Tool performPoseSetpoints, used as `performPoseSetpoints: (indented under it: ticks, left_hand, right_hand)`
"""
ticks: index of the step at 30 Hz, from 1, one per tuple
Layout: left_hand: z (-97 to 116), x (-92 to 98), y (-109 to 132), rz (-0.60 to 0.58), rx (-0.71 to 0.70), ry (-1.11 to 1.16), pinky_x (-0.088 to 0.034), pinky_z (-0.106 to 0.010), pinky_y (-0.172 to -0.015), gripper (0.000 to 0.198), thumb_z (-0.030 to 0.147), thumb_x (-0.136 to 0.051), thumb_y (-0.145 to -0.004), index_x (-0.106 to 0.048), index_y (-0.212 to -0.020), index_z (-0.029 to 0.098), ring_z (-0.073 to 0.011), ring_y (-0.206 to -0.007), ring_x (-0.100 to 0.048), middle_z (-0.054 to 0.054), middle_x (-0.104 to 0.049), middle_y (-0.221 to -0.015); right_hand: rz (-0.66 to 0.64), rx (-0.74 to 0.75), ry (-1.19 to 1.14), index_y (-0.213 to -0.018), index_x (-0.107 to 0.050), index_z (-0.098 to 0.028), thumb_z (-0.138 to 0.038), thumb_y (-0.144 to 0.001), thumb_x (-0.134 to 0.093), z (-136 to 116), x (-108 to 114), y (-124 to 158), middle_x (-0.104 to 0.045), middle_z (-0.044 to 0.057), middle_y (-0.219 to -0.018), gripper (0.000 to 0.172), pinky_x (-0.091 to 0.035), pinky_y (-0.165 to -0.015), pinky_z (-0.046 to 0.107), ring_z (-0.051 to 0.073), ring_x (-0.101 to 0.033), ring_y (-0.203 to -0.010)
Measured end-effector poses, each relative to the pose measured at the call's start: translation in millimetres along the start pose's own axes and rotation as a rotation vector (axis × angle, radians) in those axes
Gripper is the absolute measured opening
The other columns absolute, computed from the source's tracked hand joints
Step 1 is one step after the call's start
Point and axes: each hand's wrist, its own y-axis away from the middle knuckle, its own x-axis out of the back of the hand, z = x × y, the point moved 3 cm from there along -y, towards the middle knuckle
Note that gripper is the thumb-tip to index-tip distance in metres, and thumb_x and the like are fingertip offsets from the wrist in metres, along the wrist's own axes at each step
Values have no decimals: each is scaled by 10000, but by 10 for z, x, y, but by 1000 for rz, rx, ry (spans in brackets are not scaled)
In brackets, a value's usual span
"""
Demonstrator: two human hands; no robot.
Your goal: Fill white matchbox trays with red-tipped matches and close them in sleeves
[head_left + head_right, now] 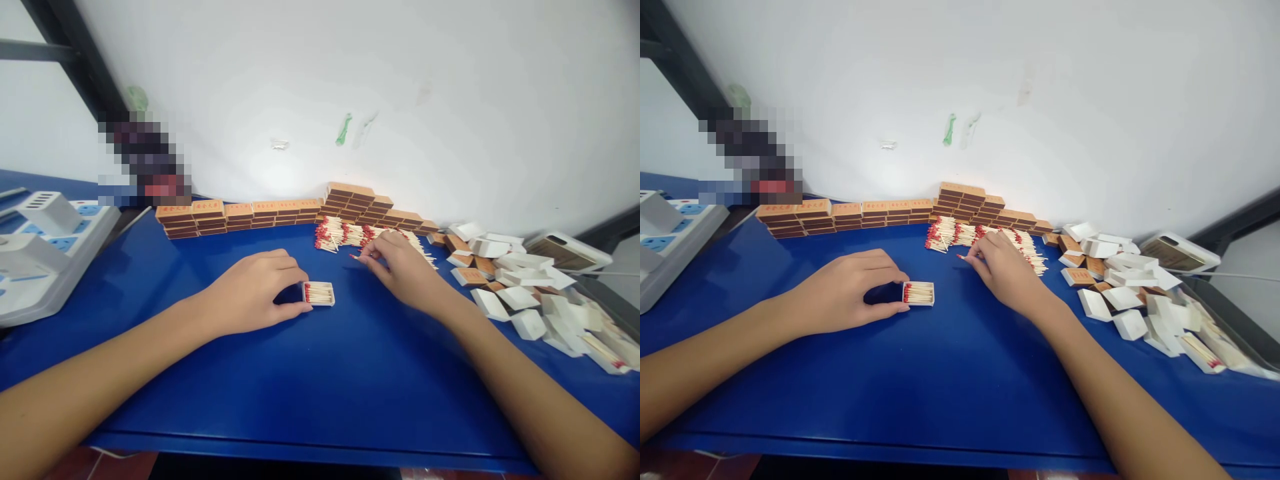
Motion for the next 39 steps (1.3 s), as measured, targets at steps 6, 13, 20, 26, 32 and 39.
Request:
performPoseSetpoints:
  ticks: [6, 13, 20, 26, 32, 39]
  left_hand:
    - [3, -11, -9, 7, -6, 13, -559, -358, -855, 236, 364, -756, -1016, -794, -1148, 172, -241, -989, -710, -67, -783, -1035]
    - [8, -30, -24, 6, -8, 13, -559, -373, -876, 243, 387, -746, -1024, -791, -1124, 170, -247, -1000, -709, -73, -775, -1037]
    - [17, -40, -24, 17, -20, 9, -561, -379, -856, 256, 396, -754, -1021, -791, -1103, 157, -251, -983, -711, -78, -775, -1030]
    - [23, -18, -24, 6, -3, 21, -559, -371, -857, 229, 373, -764, -1012, -791, -1111, 168, -249, -984, -708, -73, -772, -1022]
    - [16, -14, -14, -1, -4, 36, -552, -362, -851, 222, 358, -766, -1010, -794, -1117, 165, -242, -969, -703, -66, -770, -1012]
    - [20, -20, -18, 4, -13, 21, -541, -351, -837, 220, 364, -761, -1014, -788, -1096, 162, -241, -974, -694, -63, -764, -1005]
  right_hand:
    - [-24, 141, -60, -1014, -621, -225, -228, -1103, -580, -685, 88, 34, -661, 93, -1015, 97, -499, -828, 409, 273, -608, -976]
    - [16, 290, 91, -997, -646, -177, -173, -1098, -574, -959, 18, 38, -668, 104, -967, 124, -509, -814, 412, 275, -577, -928]
    - [-12, 310, 166, -976, -663, -173, -198, -1108, -562, -1006, -75, 18, -675, 115, -946, 167, -503, -805, 426, 282, -568, -894]
    - [-29, 231, -19, -1017, -623, -208, -207, -1093, -612, -887, 9, 39, -679, 95, -1009, 77, -514, -833, 401, 268, -603, -957]
    - [-145, 138, -111, -1033, -644, -229, -194, -1050, -673, -734, 110, 71, -673, 73, -1008, 48, -521, -814, 385, 257, -632, -966]
    - [-139, 152, -136, -1010, -634, -215, -199, -1077, -625, -803, 48, 64, -673, 78, -989, 69, -528, -831, 399, 256, -624, -957]
